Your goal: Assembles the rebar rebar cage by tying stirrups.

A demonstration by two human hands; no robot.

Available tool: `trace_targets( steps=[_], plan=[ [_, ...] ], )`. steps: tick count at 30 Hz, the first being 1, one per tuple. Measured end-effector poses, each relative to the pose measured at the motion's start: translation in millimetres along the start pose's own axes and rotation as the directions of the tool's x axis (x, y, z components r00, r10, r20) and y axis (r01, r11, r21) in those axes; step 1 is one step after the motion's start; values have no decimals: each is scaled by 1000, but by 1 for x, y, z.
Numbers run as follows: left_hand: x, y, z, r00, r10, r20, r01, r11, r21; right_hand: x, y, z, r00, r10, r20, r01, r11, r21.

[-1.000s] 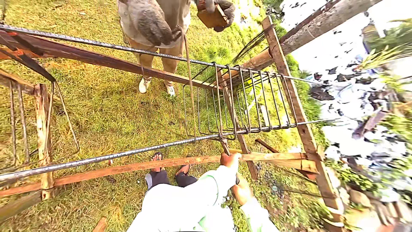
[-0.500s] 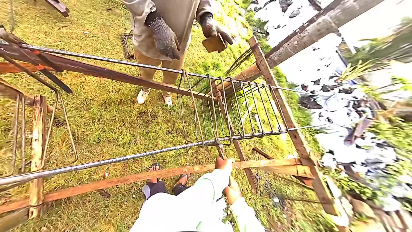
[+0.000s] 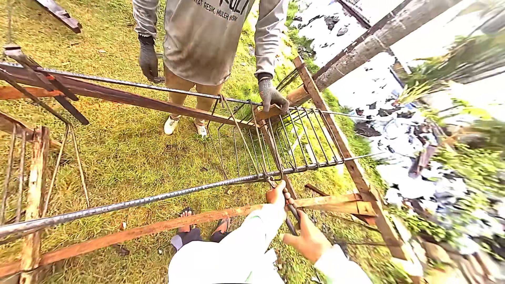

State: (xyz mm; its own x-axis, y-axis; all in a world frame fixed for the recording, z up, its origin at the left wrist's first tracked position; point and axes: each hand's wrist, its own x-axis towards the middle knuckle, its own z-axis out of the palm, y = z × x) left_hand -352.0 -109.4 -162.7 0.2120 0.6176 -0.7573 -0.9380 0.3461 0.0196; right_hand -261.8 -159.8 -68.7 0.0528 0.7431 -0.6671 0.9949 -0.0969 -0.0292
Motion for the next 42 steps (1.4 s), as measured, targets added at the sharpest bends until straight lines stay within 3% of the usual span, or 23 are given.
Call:
trace_targets(
  steps=[1, 2, 4, 6, 7, 9, 10, 11, 13, 15, 18, 22, 26, 32, 38, 42],
  plan=[
    [2, -1, 8, 998, 15, -58, -15, 1000, 2, -3, -12, 5, 994, 23, -103, -47, 970, -240],
    [3, -3, 13, 994, 31, -107, -29, 999, 21, -1, -15, 12, 981, 20, -195, -90, 930, -358],
    [2, -4, 21, 981, 81, -174, -64, 992, 106, 12, -14, 2, 989, 34, -144, -83, 932, -353],
    [-12, -1, 26, 975, 68, -212, -22, 977, 211, 23, -4, -28, 995, 14, 101, -4, 995, -96],
    [-21, 0, 25, 977, 25, -210, 22, 976, 217, 31, 15, -37, 968, -49, 248, 10, 987, 158],
    [-20, -2, 24, 987, -6, -162, 41, 976, 216, 49, 41, -57, 808, -180, 561, -184, 827, 531],
    [-13, -2, 21, 990, -2, -138, 30, 979, 203, 58, 44, -61, 747, -218, 628, -245, 789, 564],
    [-4, -3, 15, 993, -12, -118, 32, 985, 172, 62, 45, -62, 736, -214, 642, -248, 797, 550],
    [2, 0, 9, 999, -4, -52, 10, 993, 117, 57, 30, -65, 830, -129, 542, -110, 916, 385],
    [2, 2, 6, 1000, 18, 11, -19, 998, 53, 45, 5, -70, 929, -39, 367, 31, 999, 30],
    [-5, 7, 3, 998, -14, 55, 13, 1000, 13, 30, -24, -87, 978, -77, 196, 148, 914, -378],
    [-9, 6, 13, 997, -52, 65, 53, 998, -19, 25, -42, -107, 978, -118, 171, 195, 803, -563],
    [-15, 9, 32, 1000, -23, -10, 23, 997, -74, 14, -54, -113, 981, -149, 127, 195, 724, -661],
    [-3, 7, 14, 998, 3, 64, -3, 1000, -8, 27, -50, -132, 968, -191, 163, 251, 758, -602],
    [-2, 9, 21, 996, -16, 91, 21, 998, -57, 26, -65, -136, 964, -202, 173, 266, 703, -660],
    [-4, 12, 32, 1000, -13, 18, 15, 997, -79, 26, -70, -137, 953, -238, 187, 297, 619, -727]
  ],
)
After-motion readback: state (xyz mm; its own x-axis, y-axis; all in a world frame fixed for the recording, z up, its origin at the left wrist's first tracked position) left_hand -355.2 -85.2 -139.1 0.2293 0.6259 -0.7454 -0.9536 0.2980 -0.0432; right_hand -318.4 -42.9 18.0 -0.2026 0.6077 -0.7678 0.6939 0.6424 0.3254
